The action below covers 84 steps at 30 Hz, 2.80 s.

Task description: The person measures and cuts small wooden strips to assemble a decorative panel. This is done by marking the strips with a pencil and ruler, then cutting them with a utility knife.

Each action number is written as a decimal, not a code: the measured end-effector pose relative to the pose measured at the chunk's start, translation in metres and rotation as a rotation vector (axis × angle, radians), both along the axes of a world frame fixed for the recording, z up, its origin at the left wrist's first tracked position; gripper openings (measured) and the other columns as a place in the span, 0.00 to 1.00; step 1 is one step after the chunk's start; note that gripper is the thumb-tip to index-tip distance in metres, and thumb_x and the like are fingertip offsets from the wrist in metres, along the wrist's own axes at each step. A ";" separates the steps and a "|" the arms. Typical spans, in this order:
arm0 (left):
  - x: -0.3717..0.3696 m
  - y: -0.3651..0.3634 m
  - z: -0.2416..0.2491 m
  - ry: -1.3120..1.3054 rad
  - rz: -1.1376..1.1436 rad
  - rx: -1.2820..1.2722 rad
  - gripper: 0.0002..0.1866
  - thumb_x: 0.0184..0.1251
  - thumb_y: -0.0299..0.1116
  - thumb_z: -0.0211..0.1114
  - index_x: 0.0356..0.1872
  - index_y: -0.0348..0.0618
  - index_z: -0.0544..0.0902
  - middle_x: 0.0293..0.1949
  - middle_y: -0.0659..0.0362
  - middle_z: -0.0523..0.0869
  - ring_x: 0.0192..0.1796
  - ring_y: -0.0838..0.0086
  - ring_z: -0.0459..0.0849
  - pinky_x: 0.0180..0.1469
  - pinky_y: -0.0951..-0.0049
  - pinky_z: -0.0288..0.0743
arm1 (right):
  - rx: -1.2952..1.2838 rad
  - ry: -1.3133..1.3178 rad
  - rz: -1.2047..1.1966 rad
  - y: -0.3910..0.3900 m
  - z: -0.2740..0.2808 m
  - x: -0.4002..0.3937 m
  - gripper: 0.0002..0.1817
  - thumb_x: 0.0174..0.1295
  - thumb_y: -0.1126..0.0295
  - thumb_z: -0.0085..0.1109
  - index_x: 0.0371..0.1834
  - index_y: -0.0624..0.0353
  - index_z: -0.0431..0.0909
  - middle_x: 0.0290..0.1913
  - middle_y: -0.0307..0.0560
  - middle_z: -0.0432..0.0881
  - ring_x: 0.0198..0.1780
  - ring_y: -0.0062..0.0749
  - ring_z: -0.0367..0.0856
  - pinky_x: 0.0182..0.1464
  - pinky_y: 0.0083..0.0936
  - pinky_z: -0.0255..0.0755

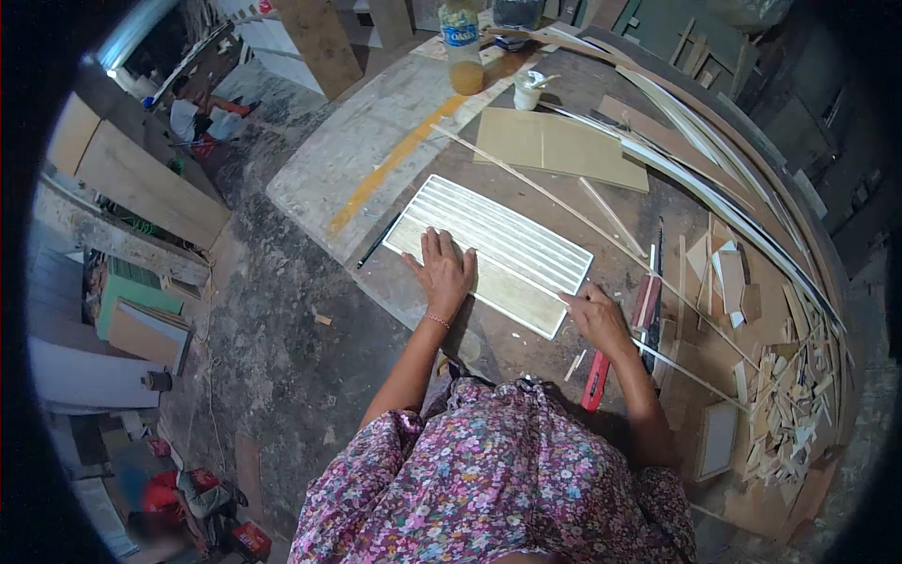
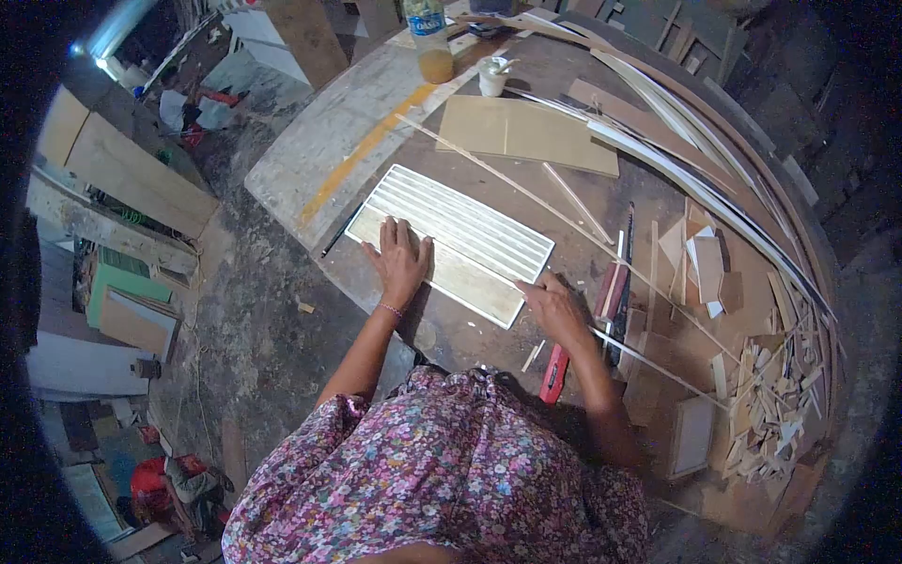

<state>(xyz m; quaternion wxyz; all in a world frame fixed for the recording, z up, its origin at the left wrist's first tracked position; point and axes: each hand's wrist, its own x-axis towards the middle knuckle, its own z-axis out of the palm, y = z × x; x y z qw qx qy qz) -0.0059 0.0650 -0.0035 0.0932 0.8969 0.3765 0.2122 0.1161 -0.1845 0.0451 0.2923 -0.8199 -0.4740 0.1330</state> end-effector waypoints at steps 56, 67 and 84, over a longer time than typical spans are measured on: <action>0.000 0.004 0.009 0.039 -0.021 -0.015 0.34 0.55 0.55 0.60 0.54 0.34 0.69 0.62 0.42 0.63 0.67 0.53 0.57 0.61 0.32 0.43 | 0.136 -0.154 -0.074 -0.009 -0.022 0.004 0.08 0.52 0.69 0.60 0.34 0.58 0.81 0.32 0.47 0.80 0.35 0.41 0.80 0.36 0.32 0.73; 0.001 0.005 0.007 0.092 0.005 0.004 0.37 0.53 0.58 0.60 0.56 0.37 0.69 0.63 0.45 0.63 0.67 0.57 0.58 0.60 0.33 0.47 | 0.092 -0.179 -0.078 -0.009 -0.014 0.002 0.09 0.53 0.65 0.59 0.33 0.56 0.82 0.32 0.45 0.80 0.33 0.41 0.80 0.35 0.32 0.74; 0.000 0.003 0.011 0.088 -0.013 0.009 0.39 0.53 0.59 0.60 0.55 0.34 0.69 0.63 0.45 0.63 0.67 0.57 0.59 0.58 0.32 0.48 | 0.124 -0.132 -0.094 -0.008 -0.012 -0.002 0.08 0.54 0.66 0.58 0.32 0.57 0.81 0.31 0.45 0.79 0.34 0.42 0.80 0.36 0.34 0.73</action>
